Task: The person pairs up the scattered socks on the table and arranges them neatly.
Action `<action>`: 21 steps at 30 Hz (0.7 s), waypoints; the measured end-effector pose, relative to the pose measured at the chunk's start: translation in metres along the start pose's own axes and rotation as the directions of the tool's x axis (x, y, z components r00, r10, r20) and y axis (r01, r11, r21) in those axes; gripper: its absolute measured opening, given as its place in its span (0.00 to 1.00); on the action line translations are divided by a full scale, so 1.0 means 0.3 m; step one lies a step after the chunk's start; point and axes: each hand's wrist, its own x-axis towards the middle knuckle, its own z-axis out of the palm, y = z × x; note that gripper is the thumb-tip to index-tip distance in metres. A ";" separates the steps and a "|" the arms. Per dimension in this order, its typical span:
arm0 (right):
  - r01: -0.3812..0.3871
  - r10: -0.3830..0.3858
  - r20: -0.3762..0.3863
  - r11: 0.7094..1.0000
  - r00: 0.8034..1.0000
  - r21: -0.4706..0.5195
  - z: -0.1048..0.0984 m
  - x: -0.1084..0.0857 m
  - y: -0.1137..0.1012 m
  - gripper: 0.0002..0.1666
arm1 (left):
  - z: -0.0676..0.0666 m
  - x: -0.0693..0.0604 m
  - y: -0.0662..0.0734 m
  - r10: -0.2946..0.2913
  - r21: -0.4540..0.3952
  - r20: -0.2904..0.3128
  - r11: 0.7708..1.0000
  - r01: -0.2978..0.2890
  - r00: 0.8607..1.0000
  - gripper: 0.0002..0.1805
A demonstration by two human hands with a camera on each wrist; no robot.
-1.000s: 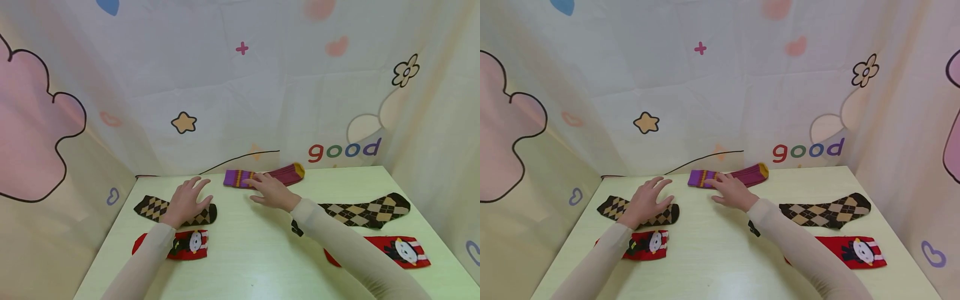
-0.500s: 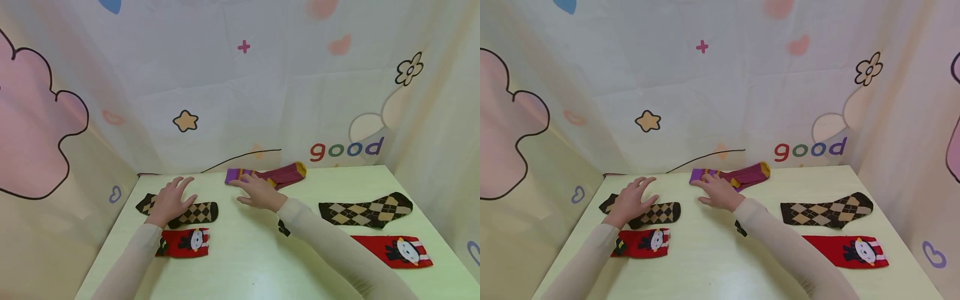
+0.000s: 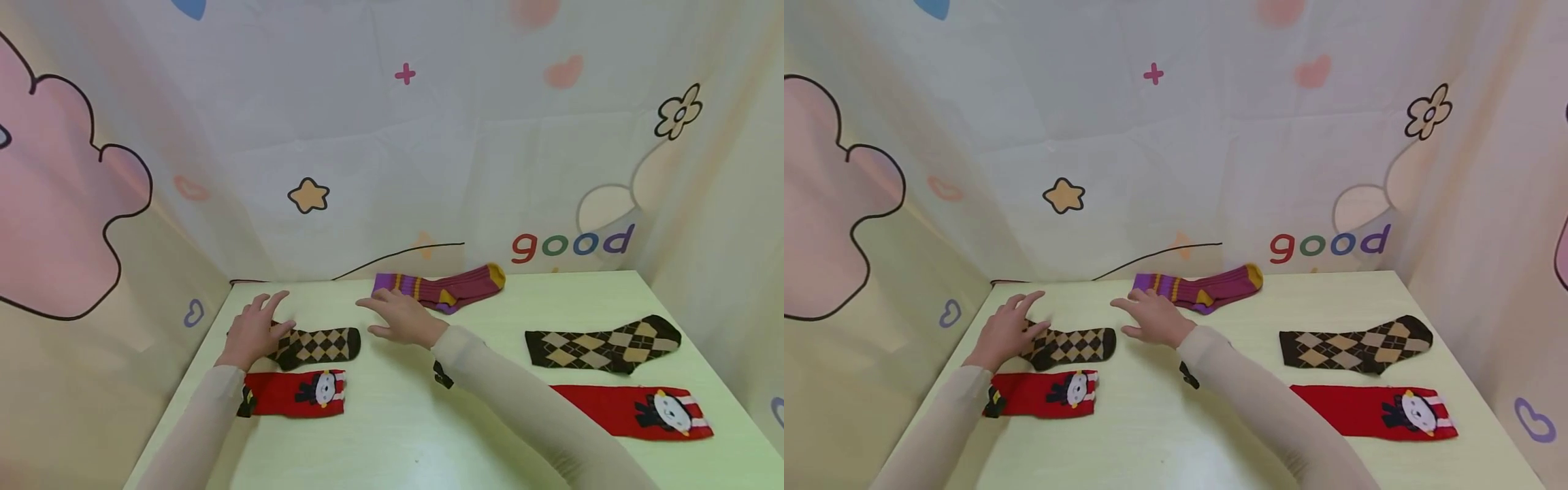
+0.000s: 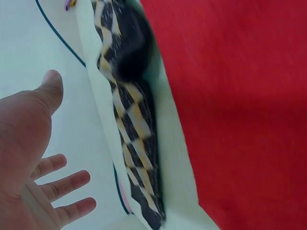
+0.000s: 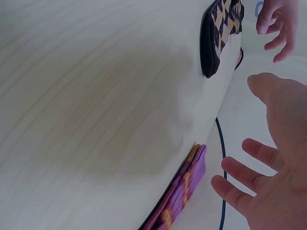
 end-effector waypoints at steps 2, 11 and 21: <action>-0.010 0.010 0.020 1.000 1.000 0.003 0.004 0.012 -0.009 0.34 | -0.002 -0.004 -0.022 -0.010 0.005 0.000 1.000 0.010 1.000 0.39; 0.003 -0.002 0.041 0.999 0.999 -0.035 0.053 0.064 -0.048 0.34 | 0.009 -0.016 -0.112 -0.066 -0.023 0.002 0.998 0.066 0.998 0.40; 0.002 0.003 0.073 0.997 0.997 -0.071 0.114 0.111 -0.089 0.36 | 0.011 -0.031 -0.174 -0.131 -0.031 0.055 0.991 0.133 0.990 0.38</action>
